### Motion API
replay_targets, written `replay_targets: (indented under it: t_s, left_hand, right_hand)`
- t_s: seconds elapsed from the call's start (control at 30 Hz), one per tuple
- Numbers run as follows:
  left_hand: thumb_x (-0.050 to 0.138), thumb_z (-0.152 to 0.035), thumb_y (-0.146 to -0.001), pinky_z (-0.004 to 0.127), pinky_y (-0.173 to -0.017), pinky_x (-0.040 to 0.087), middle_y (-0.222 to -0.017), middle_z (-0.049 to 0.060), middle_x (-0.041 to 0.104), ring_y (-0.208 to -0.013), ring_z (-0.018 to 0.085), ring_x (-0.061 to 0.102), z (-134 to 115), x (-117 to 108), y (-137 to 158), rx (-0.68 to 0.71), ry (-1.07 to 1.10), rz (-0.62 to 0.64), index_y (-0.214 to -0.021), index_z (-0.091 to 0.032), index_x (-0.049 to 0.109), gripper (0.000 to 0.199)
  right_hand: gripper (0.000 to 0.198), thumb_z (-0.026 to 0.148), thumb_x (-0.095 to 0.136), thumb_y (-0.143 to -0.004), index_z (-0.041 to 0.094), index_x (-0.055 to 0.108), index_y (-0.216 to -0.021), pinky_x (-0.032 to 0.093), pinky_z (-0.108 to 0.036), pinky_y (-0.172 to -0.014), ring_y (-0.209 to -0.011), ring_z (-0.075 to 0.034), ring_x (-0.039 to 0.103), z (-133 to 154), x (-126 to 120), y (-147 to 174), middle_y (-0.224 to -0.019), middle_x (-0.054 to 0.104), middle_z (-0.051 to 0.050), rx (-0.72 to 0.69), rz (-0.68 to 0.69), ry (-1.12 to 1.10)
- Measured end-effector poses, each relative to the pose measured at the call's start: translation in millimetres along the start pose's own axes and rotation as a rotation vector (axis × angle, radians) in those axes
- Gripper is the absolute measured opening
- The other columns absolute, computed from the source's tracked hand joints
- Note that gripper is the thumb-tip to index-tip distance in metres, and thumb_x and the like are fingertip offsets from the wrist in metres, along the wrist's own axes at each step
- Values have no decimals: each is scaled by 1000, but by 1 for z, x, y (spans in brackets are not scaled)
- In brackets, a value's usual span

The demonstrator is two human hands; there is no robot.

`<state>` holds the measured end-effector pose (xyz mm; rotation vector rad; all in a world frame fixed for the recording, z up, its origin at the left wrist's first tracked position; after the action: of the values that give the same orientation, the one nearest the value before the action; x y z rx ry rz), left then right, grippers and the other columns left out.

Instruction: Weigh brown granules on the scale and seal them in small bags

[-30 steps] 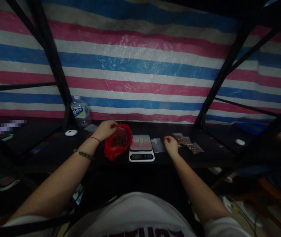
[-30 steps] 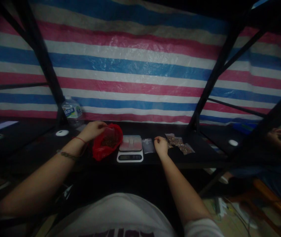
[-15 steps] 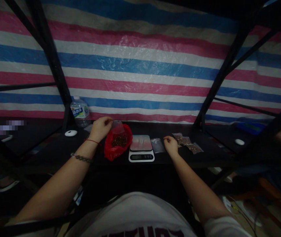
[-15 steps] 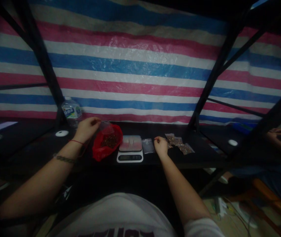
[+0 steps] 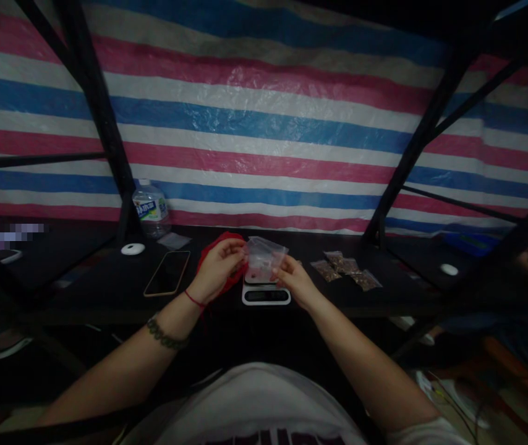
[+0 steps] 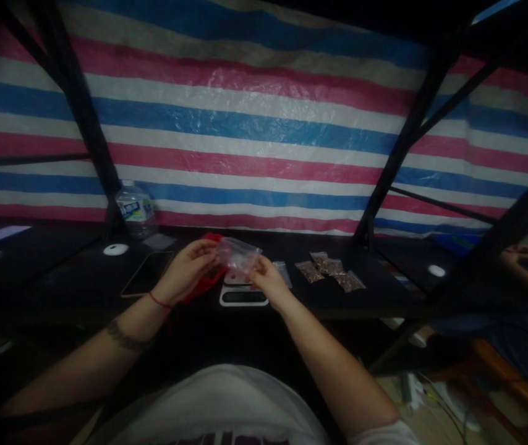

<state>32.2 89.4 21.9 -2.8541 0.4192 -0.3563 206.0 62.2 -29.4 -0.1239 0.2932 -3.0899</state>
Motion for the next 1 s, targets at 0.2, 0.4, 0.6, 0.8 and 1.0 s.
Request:
replay_targets:
  t_s: [0.2,0.4,0.6,0.8,1.0]
  left_hand:
    - [74,-31,-65,25,-66,50,-84,2,64,-70,12,62,13,20,21,-124,14,120,-92,-16,63,32]
    - [71,-45,-68,25,-62,48,-73,4,64,-68,14,59,19,17,20,-137,-103,137,-76,-14,66,32]
    - [69,-43,-70,24,-57,45,-64,2,62,-59,12,55,23,22,19,-107,-267,216,-68,-15,63,29]
    - [65,-43,-73,23,-52,41,-60,0,61,-53,12,53,18,22,18,-27,-390,212,-71,-18,64,26]
    - [63,-36,-74,27,-65,47,-77,3,70,-71,18,62,2,24,21,146,-600,160,-78,-21,69,16]
  right_hand:
    - [27,39,72,-69,17,66,-83,35,-21,-50,-51,-8,46,27,-5,9,-60,57,3,-68,-3,61]
    - [27,39,71,-70,15,68,-81,32,-21,-49,-51,-8,44,32,5,13,-60,56,3,-16,176,234]
    - [27,41,70,-71,14,67,-75,32,-21,-50,-52,-8,44,37,3,16,-58,55,3,-23,212,301]
    - [32,45,72,-68,15,62,-65,36,-21,-49,-51,-8,46,54,-16,14,-56,55,2,-74,0,240]
    - [35,49,74,-62,16,65,-70,41,-22,-47,-50,-10,49,50,-29,14,-58,58,0,-61,-202,102]
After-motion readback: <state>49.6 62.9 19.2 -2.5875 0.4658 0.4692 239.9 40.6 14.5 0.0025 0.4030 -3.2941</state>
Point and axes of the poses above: each hand's wrist, its own y-axis away from the middle knuckle, its own x-axis out of the palm, z = x × y, the point moved 10 cm from there along -y, towards the middle knuckle
